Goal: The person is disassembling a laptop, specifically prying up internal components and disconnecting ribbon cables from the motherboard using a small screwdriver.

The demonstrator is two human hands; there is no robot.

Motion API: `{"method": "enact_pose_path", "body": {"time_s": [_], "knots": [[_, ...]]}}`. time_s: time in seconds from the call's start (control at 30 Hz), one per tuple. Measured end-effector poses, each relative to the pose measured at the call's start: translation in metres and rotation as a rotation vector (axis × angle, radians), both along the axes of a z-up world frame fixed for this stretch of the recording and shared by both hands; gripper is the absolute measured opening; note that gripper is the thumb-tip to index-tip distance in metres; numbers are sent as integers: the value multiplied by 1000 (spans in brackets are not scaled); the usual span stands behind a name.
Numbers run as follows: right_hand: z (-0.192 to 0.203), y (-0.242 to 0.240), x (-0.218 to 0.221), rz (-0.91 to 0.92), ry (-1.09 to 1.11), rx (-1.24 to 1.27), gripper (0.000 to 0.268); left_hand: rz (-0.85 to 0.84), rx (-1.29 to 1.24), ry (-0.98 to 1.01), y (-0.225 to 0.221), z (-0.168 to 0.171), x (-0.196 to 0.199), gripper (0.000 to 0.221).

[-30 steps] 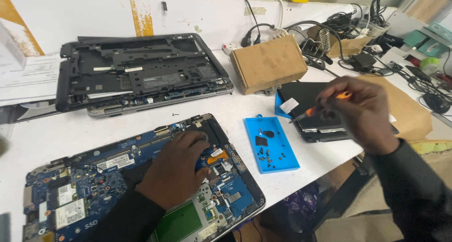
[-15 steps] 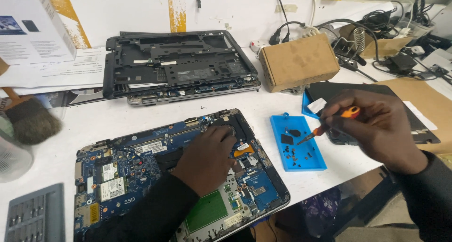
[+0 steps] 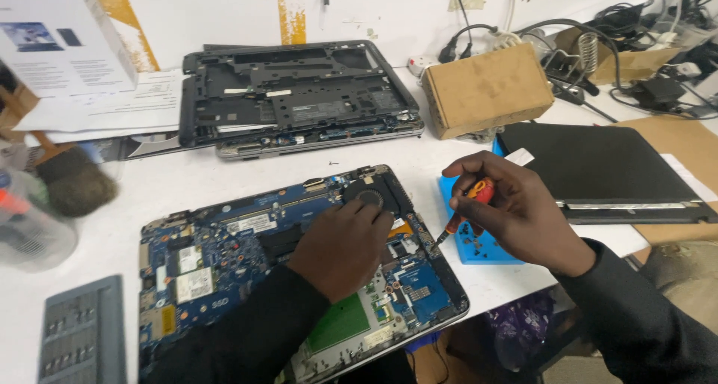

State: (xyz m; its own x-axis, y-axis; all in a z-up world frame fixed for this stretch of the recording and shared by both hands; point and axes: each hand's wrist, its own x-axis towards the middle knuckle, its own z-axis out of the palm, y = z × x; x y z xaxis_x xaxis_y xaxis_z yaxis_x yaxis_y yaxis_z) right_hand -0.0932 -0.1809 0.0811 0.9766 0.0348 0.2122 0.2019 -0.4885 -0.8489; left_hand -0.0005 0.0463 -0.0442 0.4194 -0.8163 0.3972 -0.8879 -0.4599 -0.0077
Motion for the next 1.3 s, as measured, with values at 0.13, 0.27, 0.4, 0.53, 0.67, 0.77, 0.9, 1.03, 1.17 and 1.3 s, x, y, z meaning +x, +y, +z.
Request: {"method": "enact_pose_path", "body": {"time_s": [0.13,0.27,0.4,0.53,0.67,0.77,0.9,1.03,1.17,1.3], "knots": [[-10,8,-4,-28,12,77,31,-16,-25,127,13,14,-7,41],[-10,10,-13,-29,12,72,41,96,119,380,53,79,-53,51],[-19,6,-16,-54,2,97,39,152,124,384,104,28,-100,74],[-24,9,-13,-46,-23,82,36,176,-19,318,127,-66,-136,81],[-28,23,-10,33,20,209,40,231,-217,165,128,-62,-166,64],[-51,41,-16,64,81,315,46,285,-317,138,115,-55,-174,62],[-80,55,-24,92,170,365,51,452,-394,-62,94,-49,-185,30],[-94,47,-22,76,163,550,48,486,-385,-146,91,-51,-187,34],[-97,42,-22,-6,225,479,45,494,-400,-269,92,-49,-189,31],[-107,39,-16,-11,227,469,49,563,-429,-274,86,-47,-195,25]]}}
